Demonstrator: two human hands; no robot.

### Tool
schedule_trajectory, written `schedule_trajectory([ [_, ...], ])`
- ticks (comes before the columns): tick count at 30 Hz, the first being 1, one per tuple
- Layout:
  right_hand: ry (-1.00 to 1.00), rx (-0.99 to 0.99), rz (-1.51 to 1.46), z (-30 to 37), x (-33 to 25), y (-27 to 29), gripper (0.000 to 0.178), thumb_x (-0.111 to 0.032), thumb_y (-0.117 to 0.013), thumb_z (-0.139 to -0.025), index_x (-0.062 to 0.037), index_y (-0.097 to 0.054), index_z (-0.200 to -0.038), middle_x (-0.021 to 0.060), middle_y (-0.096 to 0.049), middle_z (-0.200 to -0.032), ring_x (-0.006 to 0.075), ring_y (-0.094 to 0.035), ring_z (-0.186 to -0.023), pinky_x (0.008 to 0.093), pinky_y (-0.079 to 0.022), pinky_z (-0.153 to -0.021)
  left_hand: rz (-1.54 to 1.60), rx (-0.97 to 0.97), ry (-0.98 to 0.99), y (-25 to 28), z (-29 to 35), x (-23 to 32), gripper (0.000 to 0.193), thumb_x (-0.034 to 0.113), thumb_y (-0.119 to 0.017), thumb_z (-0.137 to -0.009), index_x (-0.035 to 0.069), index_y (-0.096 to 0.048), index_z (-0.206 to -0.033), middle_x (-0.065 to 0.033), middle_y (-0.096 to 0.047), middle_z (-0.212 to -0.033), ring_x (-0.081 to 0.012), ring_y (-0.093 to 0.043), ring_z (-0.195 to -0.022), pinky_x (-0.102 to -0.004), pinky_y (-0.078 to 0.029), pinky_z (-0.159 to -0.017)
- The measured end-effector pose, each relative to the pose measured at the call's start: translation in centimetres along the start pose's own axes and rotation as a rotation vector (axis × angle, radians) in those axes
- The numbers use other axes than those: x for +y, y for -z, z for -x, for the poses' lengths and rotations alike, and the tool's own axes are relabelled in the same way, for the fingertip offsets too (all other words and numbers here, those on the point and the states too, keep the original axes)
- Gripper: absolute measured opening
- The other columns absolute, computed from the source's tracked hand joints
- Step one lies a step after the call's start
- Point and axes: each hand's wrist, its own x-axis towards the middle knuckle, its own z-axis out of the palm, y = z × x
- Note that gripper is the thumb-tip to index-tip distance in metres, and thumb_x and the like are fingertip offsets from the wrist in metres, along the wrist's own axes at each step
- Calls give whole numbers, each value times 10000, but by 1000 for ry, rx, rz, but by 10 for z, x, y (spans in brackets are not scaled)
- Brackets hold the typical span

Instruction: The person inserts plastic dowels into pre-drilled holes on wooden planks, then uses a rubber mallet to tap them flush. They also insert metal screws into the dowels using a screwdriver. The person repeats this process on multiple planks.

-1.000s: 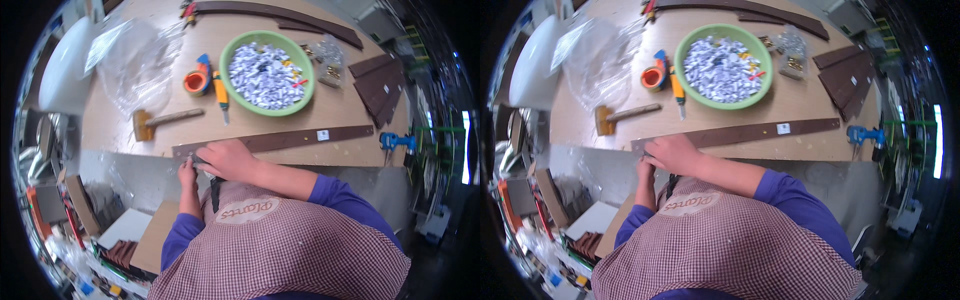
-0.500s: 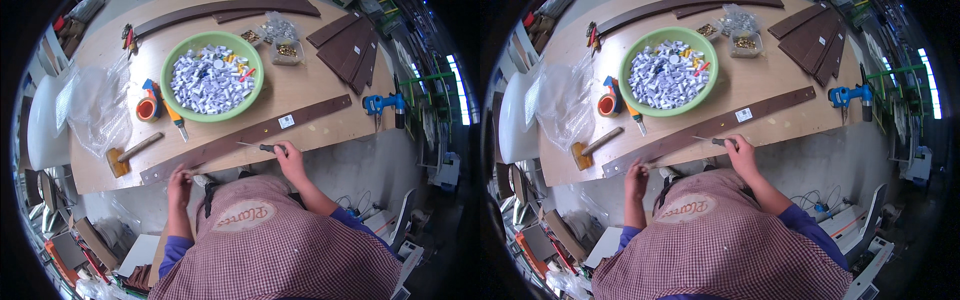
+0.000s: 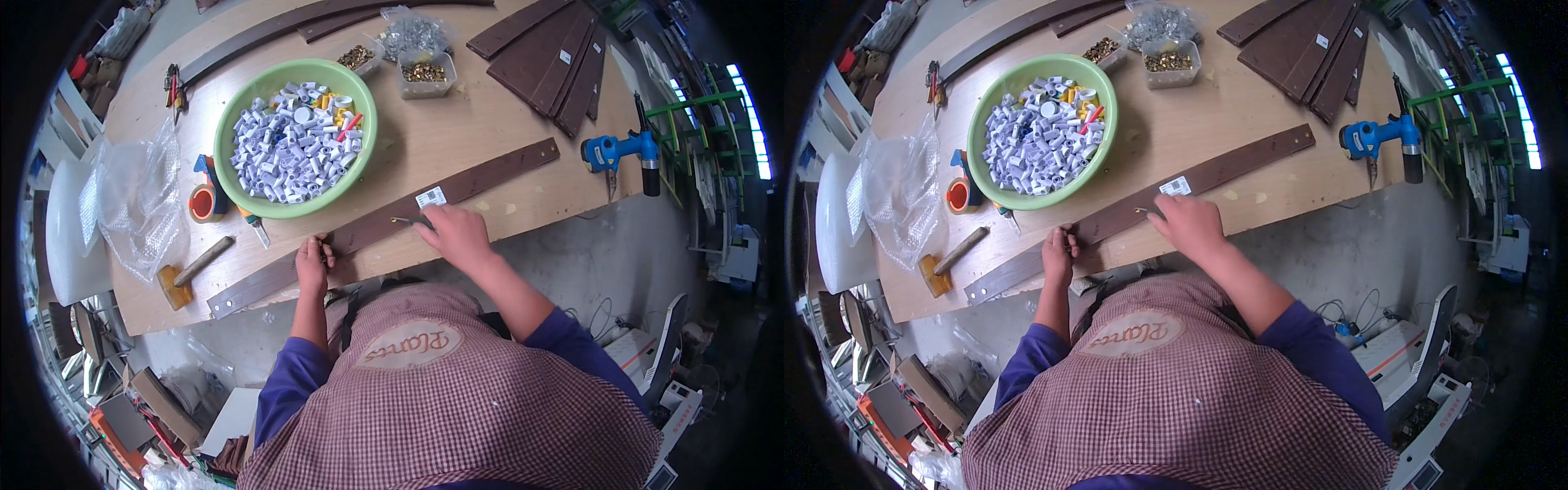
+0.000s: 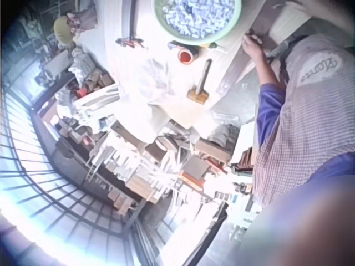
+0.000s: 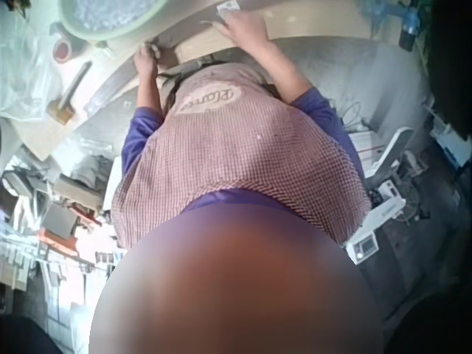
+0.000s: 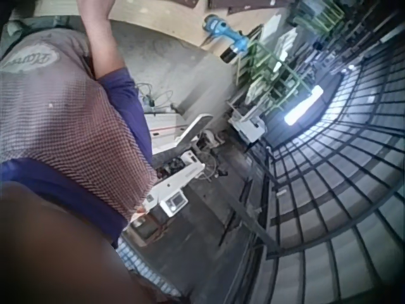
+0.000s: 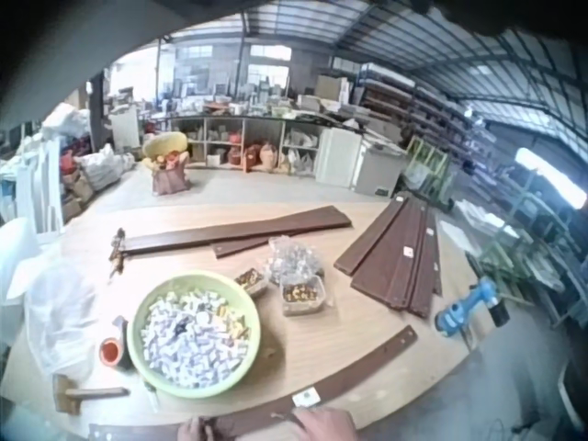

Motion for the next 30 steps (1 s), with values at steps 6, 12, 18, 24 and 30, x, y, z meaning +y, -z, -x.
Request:
schedule_trajectory([
  [6, 80, -243, 67, -95, 1, -7, 330, -413, -662, -849, -86, -626, -836, 126, -677, -754, 336, -680, -737, 477, -524, -616, -37, -24, 6, 7, -2, -10, 303, 297, -450, -1055, 46, -613, -1006, 7, -514, -654, -84, -456, -509, -221, -368, -445],
  [12, 96, -262, 69, -128, -3, -12, 323, -422, -641, -863, -100, -627, -883, 117, -685, -777, 342, -673, -743, 479, -520, -648, 42, -88, 106, 11, -4, 2, 304, 300, -466, -1044, 34, -609, -1077, 6, -541, -709, -93, -466, -546, -221, -387, -480],
  [18, -187, 14, -172, -56, 6, 26, 325, -390, -646, -884, -67, -614, -864, 106, -656, -696, 321, -665, -685, 448, -497, -605, 401, -294, 281, 1, 10, 12, 314, 192, -489, -1007, 17, -549, -1261, -33, -611, -968, -116, -549, -768, -230, -458, -639],
  [24, -496, 148, -611, 12, -16, 20, 198, -238, -676, -903, -45, -641, -927, 76, -559, -584, 172, -516, -513, 342, -390, -498, 478, -452, 397, -22, 9, 10, 228, 159, -539, -1004, 69, -544, -1214, -51, -636, -1051, -150, -623, -859, -268, -551, -757],
  [30, -468, 266, -575, 36, -35, -2, 211, -249, -687, -898, -53, -615, -931, 90, -495, -590, 209, -494, -506, 362, -401, -495, 596, -457, 537, -29, -3, -2, 205, 241, -527, -1016, 70, -566, -1123, -34, -622, -993, -153, -614, -854, -268, -546, -735],
])
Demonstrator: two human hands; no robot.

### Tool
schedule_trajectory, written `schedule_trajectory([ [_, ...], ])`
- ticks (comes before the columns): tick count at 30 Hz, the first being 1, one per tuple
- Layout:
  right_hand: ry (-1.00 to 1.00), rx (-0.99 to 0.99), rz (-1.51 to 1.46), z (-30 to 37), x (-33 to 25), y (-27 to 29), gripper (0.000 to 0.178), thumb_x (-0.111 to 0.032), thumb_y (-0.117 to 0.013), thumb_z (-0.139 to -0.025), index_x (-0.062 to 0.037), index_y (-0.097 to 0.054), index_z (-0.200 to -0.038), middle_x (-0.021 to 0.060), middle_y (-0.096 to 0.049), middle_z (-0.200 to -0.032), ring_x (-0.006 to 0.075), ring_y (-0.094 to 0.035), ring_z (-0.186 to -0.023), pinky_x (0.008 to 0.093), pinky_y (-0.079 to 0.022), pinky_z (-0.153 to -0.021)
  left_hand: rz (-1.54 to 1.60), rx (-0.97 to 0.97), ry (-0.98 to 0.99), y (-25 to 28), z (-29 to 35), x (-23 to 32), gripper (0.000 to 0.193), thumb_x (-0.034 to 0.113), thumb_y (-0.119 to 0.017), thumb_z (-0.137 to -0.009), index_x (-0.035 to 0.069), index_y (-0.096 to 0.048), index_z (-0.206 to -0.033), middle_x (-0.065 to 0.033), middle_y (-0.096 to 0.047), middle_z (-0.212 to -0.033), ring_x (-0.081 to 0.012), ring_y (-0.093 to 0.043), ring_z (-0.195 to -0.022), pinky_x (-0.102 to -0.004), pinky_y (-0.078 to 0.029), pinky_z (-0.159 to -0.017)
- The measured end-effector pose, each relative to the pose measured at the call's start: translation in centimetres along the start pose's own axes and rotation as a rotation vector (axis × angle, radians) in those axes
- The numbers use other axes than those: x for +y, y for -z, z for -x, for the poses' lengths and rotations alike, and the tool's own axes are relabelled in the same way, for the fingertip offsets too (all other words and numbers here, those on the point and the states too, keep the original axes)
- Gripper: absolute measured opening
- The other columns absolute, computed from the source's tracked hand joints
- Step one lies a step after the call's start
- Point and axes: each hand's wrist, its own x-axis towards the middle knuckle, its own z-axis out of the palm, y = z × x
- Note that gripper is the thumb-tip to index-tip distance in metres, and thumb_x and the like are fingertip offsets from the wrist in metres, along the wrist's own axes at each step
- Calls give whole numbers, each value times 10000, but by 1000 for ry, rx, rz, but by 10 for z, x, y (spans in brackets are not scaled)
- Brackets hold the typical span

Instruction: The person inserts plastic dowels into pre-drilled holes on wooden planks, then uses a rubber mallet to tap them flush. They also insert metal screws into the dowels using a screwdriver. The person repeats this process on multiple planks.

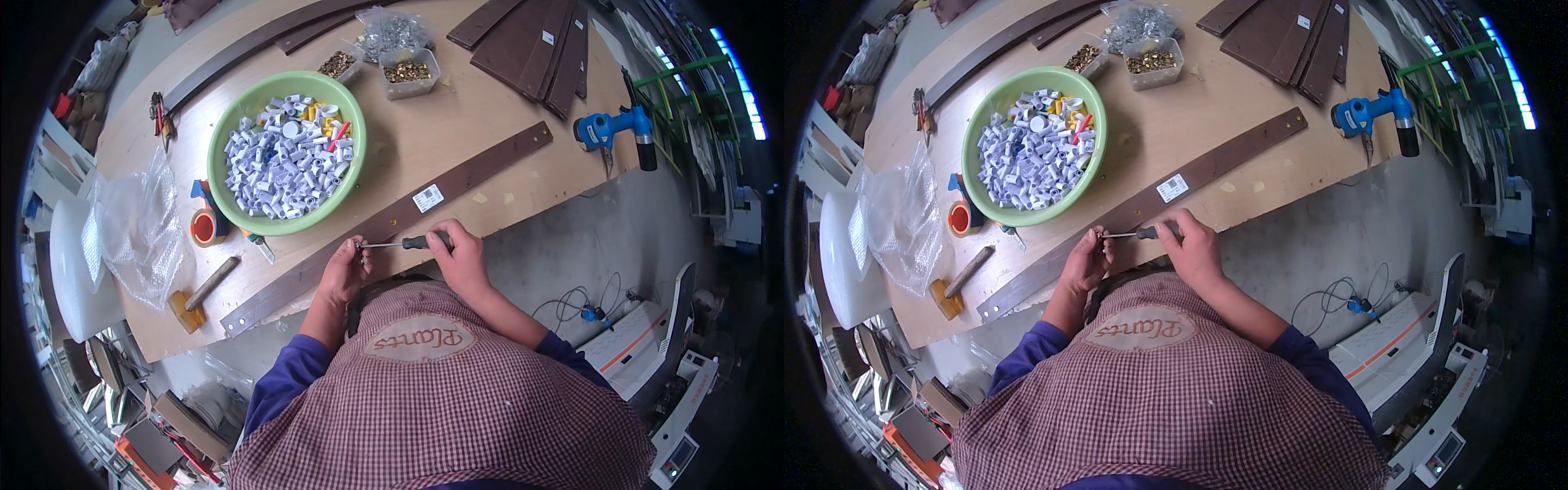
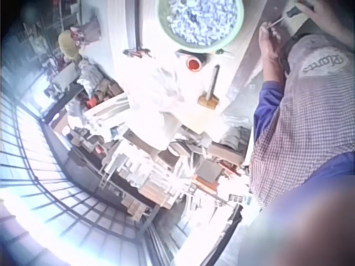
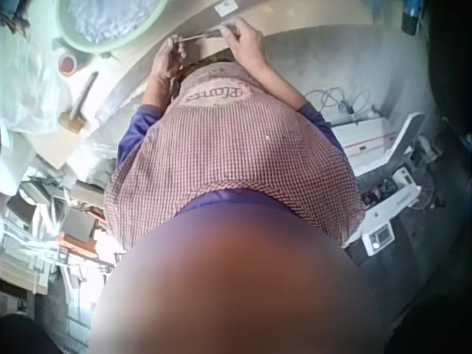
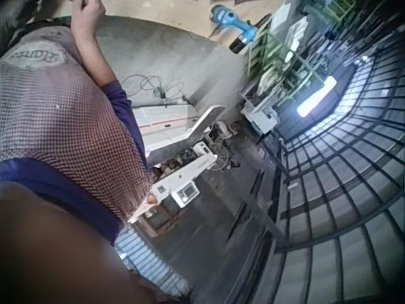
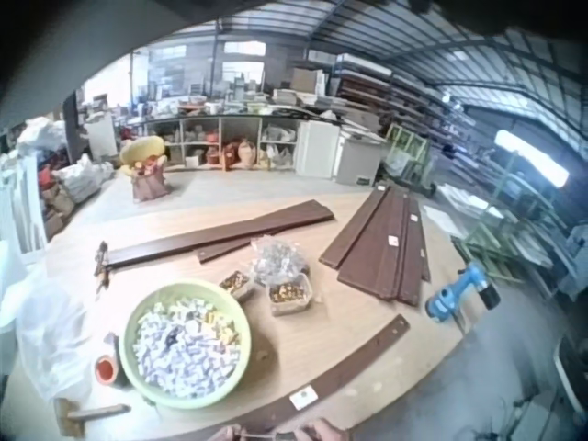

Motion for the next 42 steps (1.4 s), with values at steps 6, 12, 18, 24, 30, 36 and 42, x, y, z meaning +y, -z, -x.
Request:
schedule_trajectory([
  [6, 56, 48, 69, 12, -6, -4, 210, -227, -704, -877, -44, -615, -931, 121, -581, -675, 269, -564, -553, 382, -453, -525, 190, -1, 89, 0, -9, -1, 274, 245, -519, -1015, 103, -585, -1240, -57, -625, -1001, -172, -584, -817, -294, -546, -729],
  [12, 72, 83, 100, 19, -6, -11, 204, -215, -708, -868, -41, -641, -952, 147, -663, -786, 316, -648, -648, 397, -502, -572, 280, 169, 109, -17, -16, -3, 302, 206, -499, -1023, 108, -550, -1304, -47, -597, -941, -166, -580, -815, -296, -549, -720],
  [18, -214, -318, 285, 32, -14, -14, 253, -321, -664, -890, -104, -685, -1019, 193, -677, -788, 361, -675, -724, 430, -522, -626, -121, 58, 62, -37, -28, -28, 210, 188, -436, -1049, 70, -556, -1174, -47, -571, -875, -144, -555, -746, -273, -527, -655],
  [24, -206, -40, 225, 31, -25, 11, 216, -279, -685, -872, -102, -698, -996, 147, -682, -773, 311, -661, -631, 408, -507, -577, -46, 157, 60, -39, -35, -28, 196, 171, -377, -1061, 82, -538, -1131, -26, -571, -869, -131, -544, -698, -260, -516, -614],
  [30, -177, -19, 221, 33, -23, 13, 196, -256, -700, -857, -89, -704, -959, 133, -669, -731, 287, -633, -570, 394, -479, -534, -41, 214, 55, -41, -36, -27, 198, 161, -370, -1063, 81, -543, -1116, -29, -574, -863, -133, -549, -697, -253, -519, -616],
  [36, -234, -36, 201, 30, -20, 12, 204, -268, -693, -863, -81, -708, -944, 152, -634, -668, 292, -616, -540, 393, -464, -519, -137, 211, 0, -40, -41, -31, 203, 160, -370, -1067, 71, -544, -1120, -32, -569, -856, -125, -540, -694, -253, -515, -630],
  [42, -345, -79, 106, 27, -9, 15, 228, -276, -658, -888, -59, -708, -942, 161, -622, -649, 261, -618, -542, 380, -454, -510, -431, 193, -135, -40, -42, -37, 211, 154, -389, -1068, 72, -581, -1097, -10, -537, -797, -104, -478, -682, -225, -456, -658],
])
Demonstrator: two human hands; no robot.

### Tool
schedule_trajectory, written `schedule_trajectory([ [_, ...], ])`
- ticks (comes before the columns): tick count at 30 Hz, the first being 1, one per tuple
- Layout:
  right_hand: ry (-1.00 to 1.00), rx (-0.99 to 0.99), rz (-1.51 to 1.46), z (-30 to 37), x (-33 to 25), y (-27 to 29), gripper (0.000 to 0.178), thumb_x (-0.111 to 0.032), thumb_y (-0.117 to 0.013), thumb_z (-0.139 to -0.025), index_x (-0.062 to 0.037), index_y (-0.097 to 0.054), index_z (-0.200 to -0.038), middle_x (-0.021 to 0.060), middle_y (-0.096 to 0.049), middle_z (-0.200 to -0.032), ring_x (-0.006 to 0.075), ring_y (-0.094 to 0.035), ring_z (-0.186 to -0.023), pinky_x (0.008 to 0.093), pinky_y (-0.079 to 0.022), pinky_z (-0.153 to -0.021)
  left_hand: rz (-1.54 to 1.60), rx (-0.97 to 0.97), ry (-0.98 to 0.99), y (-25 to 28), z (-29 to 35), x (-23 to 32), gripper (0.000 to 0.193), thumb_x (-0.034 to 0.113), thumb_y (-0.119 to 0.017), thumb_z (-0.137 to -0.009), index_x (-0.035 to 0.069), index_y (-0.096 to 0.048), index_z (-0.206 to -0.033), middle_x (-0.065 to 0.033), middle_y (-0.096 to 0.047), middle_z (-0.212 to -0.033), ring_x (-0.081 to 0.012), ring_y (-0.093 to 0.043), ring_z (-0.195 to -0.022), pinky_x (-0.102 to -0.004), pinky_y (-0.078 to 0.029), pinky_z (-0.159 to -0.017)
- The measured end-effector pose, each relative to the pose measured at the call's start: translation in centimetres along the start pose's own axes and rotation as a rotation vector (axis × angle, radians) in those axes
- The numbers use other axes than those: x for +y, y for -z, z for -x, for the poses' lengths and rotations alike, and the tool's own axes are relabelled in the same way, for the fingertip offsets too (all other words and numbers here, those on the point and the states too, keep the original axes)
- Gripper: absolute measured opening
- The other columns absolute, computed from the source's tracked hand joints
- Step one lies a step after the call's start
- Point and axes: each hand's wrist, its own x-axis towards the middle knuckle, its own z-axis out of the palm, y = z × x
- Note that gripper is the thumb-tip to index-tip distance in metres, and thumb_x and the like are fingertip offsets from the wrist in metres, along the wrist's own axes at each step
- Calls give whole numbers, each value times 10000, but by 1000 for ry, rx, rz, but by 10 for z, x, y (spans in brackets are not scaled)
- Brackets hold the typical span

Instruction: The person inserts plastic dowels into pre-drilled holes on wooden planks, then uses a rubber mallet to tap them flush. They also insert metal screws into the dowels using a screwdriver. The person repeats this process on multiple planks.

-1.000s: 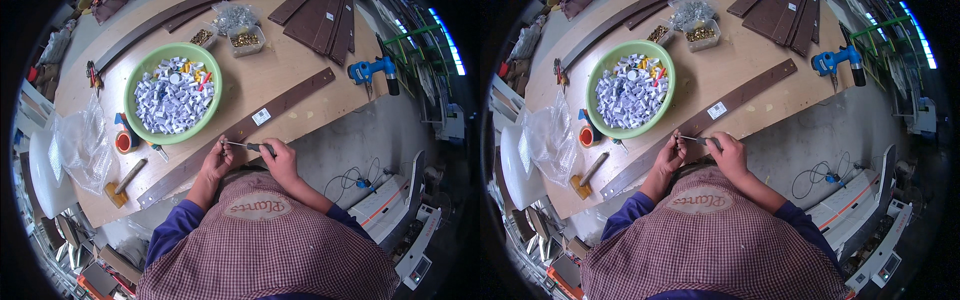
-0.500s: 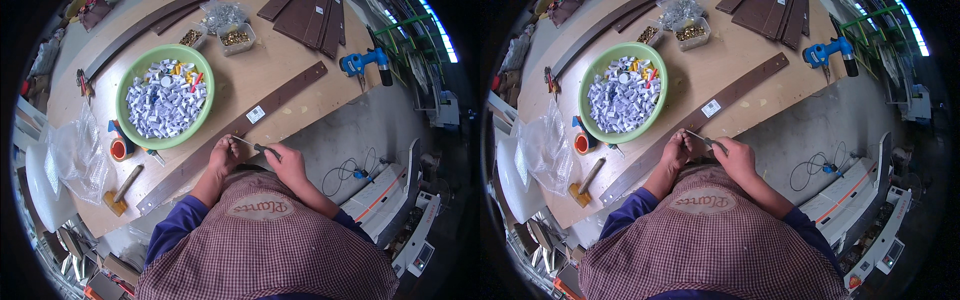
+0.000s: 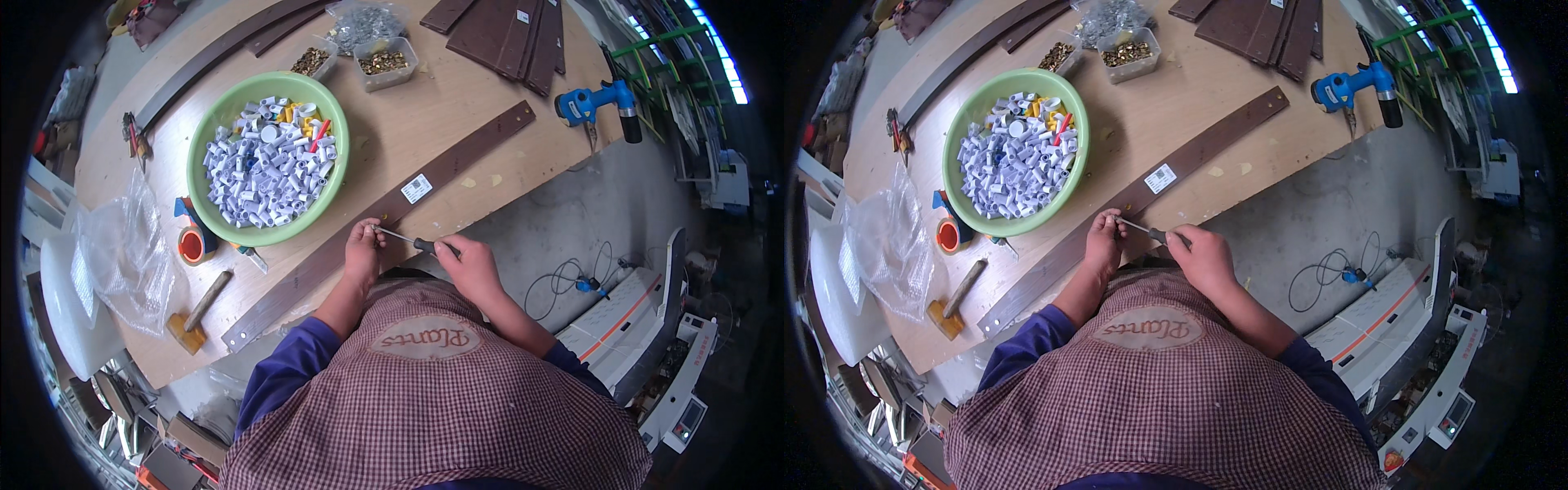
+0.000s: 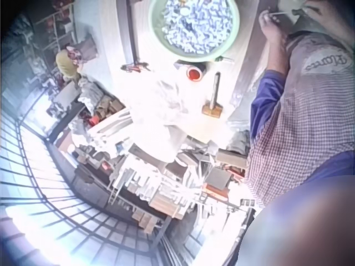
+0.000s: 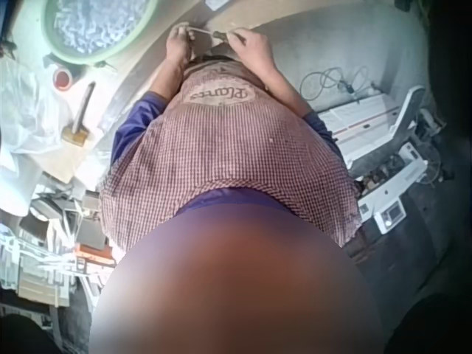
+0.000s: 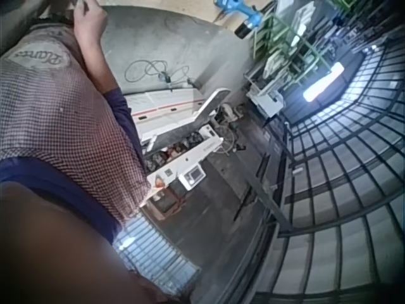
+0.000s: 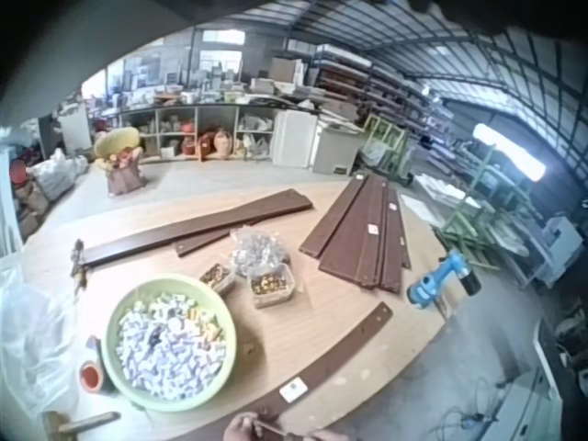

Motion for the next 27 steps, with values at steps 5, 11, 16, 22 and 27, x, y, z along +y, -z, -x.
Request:
schedule_trajectory([
  [5, -424, -167, -491, -9, 9, 3, 286, -268, -577, -942, 1, -663, -892, 34, -555, -588, 135, -497, -473, 314, -379, -437, -111, -8, -55, -6, -2, -5, 205, 145, -401, -1065, 74, -593, -1069, 0, -525, -775, -91, -471, -688, -223, -448, -658],
  [11, -533, -322, -520, -18, 13, 31, 330, -316, -473, -1011, -19, -607, -961, -12, -490, -670, 63, -406, -503, 224, -294, -407, -178, -85, 5, -15, -4, -10, 212, 133, -390, -1065, 65, -586, -1102, -8, -531, -794, -88, -486, -701, -225, -460, -662],
  [16, -167, -266, -201, -20, 13, 32, 288, -268, -616, -938, -22, -655, -1083, 87, -662, -835, 127, -591, -654, 296, -472, -526, 243, -23, 293, -17, -7, -15, 242, 188, -391, -1067, 70, -561, -1194, -34, -574, -837, -127, -557, -732, -258, -541, -679],
  [22, 338, -65, 417, -17, -2, 5, 265, -261, -723, -817, -124, -698, -1042, 103, -683, -949, 341, -666, -838, 416, -544, -704, 644, 110, 512, -18, -31, -20, 300, 221, -378, -1069, 26, -578, -1180, -67, -618, -899, -137, -575, -685, -247, -543, -593],
  [27, 481, -42, 591, -27, -12, -14, 182, -254, -700, -793, -88, -625, -814, 111, -618, -782, 308, -654, -719, 422, -532, -613, 647, 112, 545, -10, -39, -21, 295, 212, -378, -1068, 16, -590, -1130, -45, -625, -881, -121, -571, -679, -234, -530, -582],
])
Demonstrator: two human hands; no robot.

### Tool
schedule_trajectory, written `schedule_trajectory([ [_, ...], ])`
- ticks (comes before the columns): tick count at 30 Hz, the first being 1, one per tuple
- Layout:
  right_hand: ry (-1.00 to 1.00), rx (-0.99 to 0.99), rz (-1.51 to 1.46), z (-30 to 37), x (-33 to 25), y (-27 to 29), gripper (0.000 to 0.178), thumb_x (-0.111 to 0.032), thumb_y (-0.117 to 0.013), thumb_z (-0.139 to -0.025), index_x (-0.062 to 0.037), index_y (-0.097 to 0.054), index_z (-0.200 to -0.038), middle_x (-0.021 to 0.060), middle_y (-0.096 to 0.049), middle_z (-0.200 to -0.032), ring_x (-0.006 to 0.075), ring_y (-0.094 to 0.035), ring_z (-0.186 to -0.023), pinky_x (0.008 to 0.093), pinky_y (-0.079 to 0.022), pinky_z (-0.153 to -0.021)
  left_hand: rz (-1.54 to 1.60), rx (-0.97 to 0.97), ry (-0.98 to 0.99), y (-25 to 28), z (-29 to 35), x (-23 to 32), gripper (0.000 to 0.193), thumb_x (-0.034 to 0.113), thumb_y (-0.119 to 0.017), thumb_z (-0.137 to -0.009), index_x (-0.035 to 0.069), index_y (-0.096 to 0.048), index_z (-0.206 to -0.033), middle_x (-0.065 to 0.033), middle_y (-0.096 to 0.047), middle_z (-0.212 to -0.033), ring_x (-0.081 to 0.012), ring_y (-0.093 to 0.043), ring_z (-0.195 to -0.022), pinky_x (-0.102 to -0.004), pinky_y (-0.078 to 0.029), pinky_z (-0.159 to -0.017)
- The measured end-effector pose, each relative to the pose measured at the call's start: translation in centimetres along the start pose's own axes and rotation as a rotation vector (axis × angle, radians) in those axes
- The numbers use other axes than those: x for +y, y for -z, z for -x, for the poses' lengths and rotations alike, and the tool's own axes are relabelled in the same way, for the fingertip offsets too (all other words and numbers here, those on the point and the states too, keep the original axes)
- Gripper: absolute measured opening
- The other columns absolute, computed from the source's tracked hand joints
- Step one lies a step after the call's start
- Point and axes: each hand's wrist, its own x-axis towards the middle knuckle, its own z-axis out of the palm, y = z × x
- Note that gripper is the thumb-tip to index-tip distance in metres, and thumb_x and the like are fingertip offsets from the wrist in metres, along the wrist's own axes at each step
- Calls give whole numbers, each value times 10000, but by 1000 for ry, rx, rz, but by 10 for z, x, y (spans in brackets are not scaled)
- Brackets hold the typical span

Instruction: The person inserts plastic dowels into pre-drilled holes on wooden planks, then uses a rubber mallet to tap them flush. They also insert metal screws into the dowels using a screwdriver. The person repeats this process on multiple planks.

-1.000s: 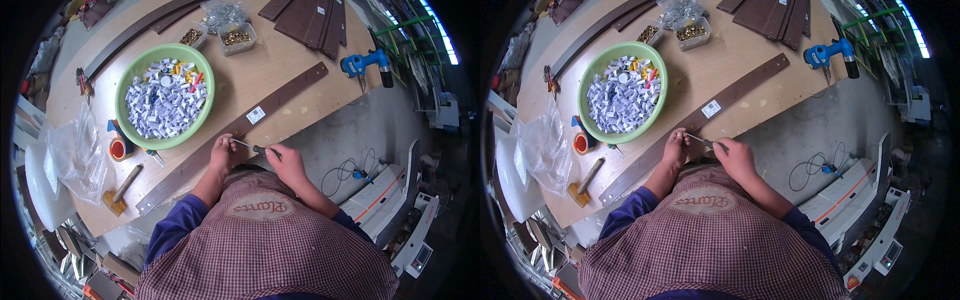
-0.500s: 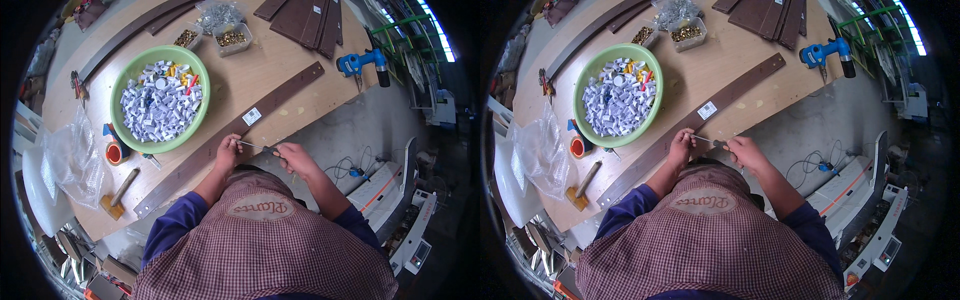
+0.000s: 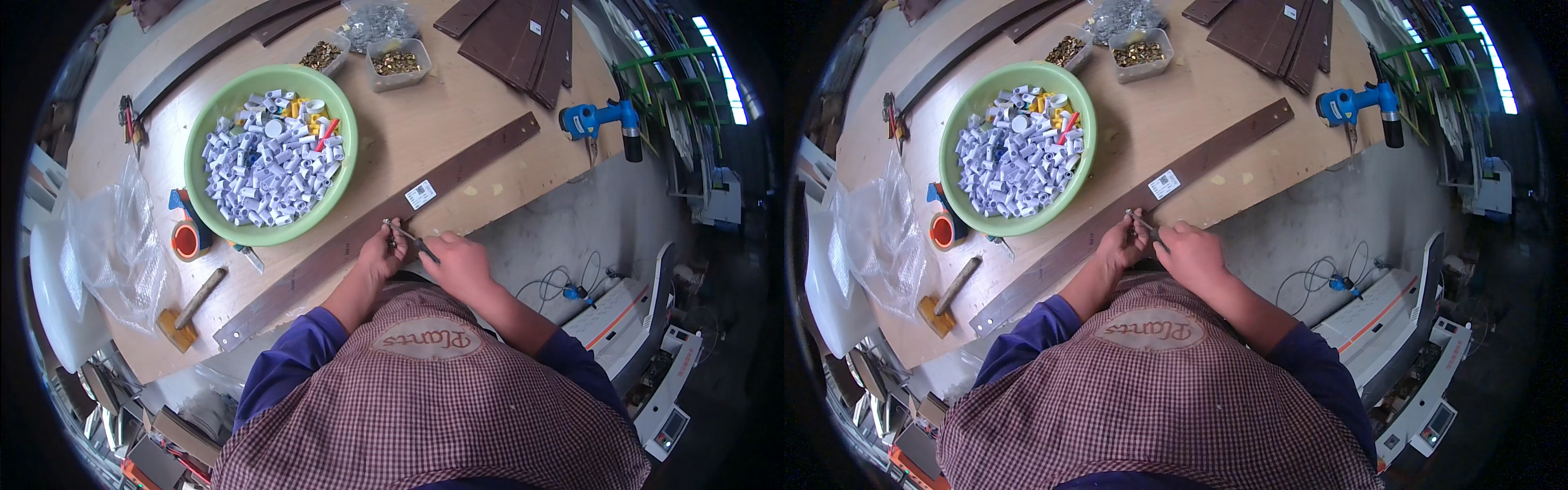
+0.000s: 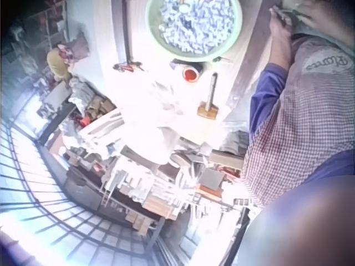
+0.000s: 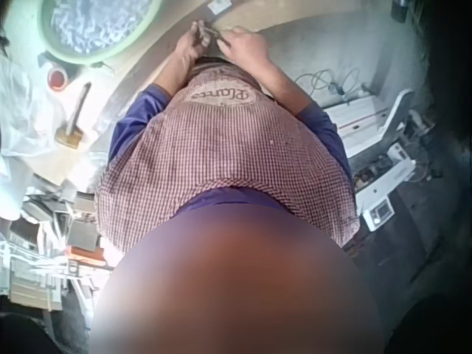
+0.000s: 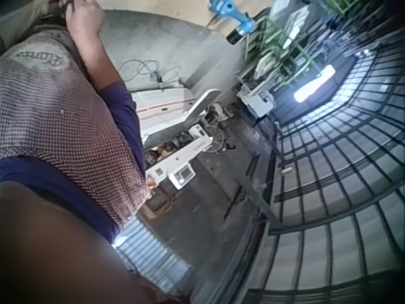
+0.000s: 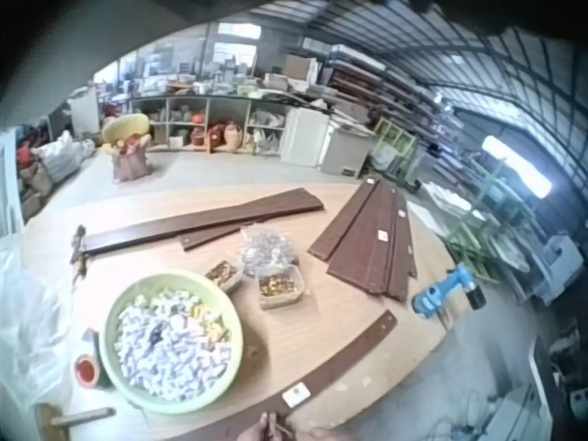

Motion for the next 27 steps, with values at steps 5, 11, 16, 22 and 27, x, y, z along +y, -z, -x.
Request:
schedule_trajectory([
  [5, 170, 5, 111, -10, -10, -4, 139, -218, -675, -781, -91, -619, -784, 99, -607, -736, 281, -648, -661, 407, -527, -568, -437, 10, -49, 10, 20, 11, 260, 222, -440, -1045, 48, -634, -1052, -26, -650, -843, -136, -587, -674, -255, -516, -593],
  [11, 216, -212, 252, -53, -14, 17, 97, -172, -624, -791, -83, -655, -813, 121, -663, -760, 294, -682, -694, 415, -537, -585, -1552, 138, -1092, 27, 70, 43, 253, 237, -563, -976, 27, -674, -891, -133, -658, -786, -266, -623, -706, -368, -507, -683],
  [16, 358, -324, 266, -75, -8, 25, 105, -164, -617, -798, -75, -659, -834, 115, -656, -777, 294, -682, -733, 406, -548, -619, -1554, 26, -1028, 31, 81, 52, 227, 201, -577, -958, 11, -660, -866, -167, -659, -790, -301, -634, -733, -368, -495, -715],
  [22, 524, -357, 339, -80, -7, 12, 87, -147, -609, -803, -83, -660, -833, 102, -640, -801, 280, -680, -758, 402, -553, -643, -1569, -13, -1068, 27, 79, 52, 197, 181, -578, -947, 17, -663, -877, -176, -673, -850, -337, -647, -793, -392, -504, -733],
  [27, 617, -240, 292, -83, -12, 6, 92, -158, -636, -771, -69, -611, -768, 102, -604, -741, 287, -651, -714, 406, -538, -619, -1539, 67, -1176, 21, 82, 41, 195, 170, -578, -933, 50, -666, -1059, -197, -685, -965, -384, -655, -913, -435, -514, -817],
])
